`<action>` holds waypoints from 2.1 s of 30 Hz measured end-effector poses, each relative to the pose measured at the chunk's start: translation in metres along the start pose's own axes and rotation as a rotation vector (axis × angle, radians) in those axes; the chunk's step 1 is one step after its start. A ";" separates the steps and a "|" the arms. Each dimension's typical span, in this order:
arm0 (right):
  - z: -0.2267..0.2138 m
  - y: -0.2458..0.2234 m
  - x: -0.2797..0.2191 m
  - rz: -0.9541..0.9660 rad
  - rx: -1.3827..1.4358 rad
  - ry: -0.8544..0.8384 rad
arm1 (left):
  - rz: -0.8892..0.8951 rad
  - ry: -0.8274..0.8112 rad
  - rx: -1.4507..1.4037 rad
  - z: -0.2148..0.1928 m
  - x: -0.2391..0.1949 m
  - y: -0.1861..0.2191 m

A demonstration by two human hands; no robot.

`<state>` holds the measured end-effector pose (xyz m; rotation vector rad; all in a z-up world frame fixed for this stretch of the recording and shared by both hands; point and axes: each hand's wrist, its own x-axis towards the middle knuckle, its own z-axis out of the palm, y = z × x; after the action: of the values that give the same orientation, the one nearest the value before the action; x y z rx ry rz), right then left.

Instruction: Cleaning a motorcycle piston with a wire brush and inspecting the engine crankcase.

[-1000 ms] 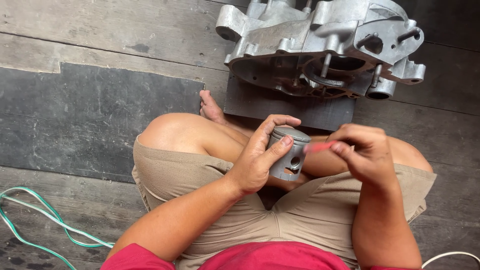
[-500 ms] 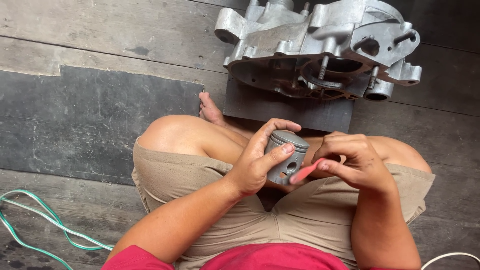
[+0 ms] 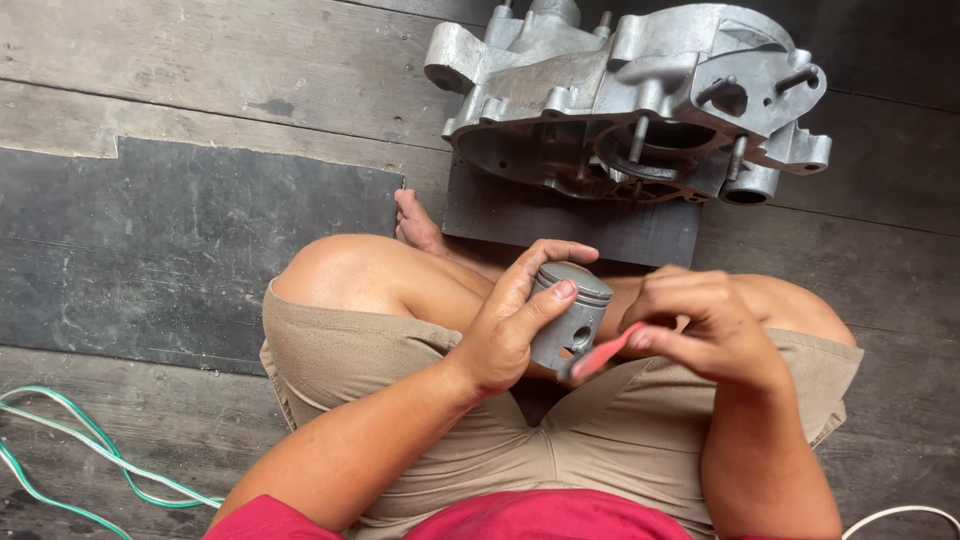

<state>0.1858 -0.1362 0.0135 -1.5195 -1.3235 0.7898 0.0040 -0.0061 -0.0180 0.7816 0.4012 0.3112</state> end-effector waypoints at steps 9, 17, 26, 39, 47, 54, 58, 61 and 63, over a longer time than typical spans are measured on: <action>-0.010 0.020 -0.014 0.094 -0.129 -0.020 | -0.007 0.070 0.184 0.014 -0.004 0.021; -0.012 0.016 -0.011 0.077 -0.125 -0.060 | -0.004 0.090 0.234 0.011 -0.003 0.018; -0.010 0.021 -0.012 0.143 -0.058 -0.098 | 0.010 0.047 0.159 0.007 -0.002 0.011; -0.014 0.025 -0.011 0.194 -0.080 0.003 | -0.017 0.122 0.228 0.013 -0.002 0.012; -0.013 0.028 -0.013 0.246 -0.123 0.045 | -0.022 0.065 0.300 0.000 0.001 0.008; -0.010 0.020 -0.007 0.154 -0.075 -0.018 | -0.011 0.078 0.266 0.003 -0.002 0.010; -0.008 0.036 -0.016 0.158 -0.084 0.024 | -0.018 0.077 0.317 0.009 -0.001 0.019; -0.012 0.033 -0.015 0.156 -0.149 0.020 | -0.004 0.082 0.313 0.005 -0.001 0.015; -0.001 0.013 -0.006 0.132 -0.119 -0.021 | -0.009 0.070 0.326 0.005 -0.001 0.015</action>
<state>0.1906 -0.1422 0.0009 -1.7104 -1.3156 0.8239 0.0035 0.0003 -0.0035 1.0891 0.5295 0.2680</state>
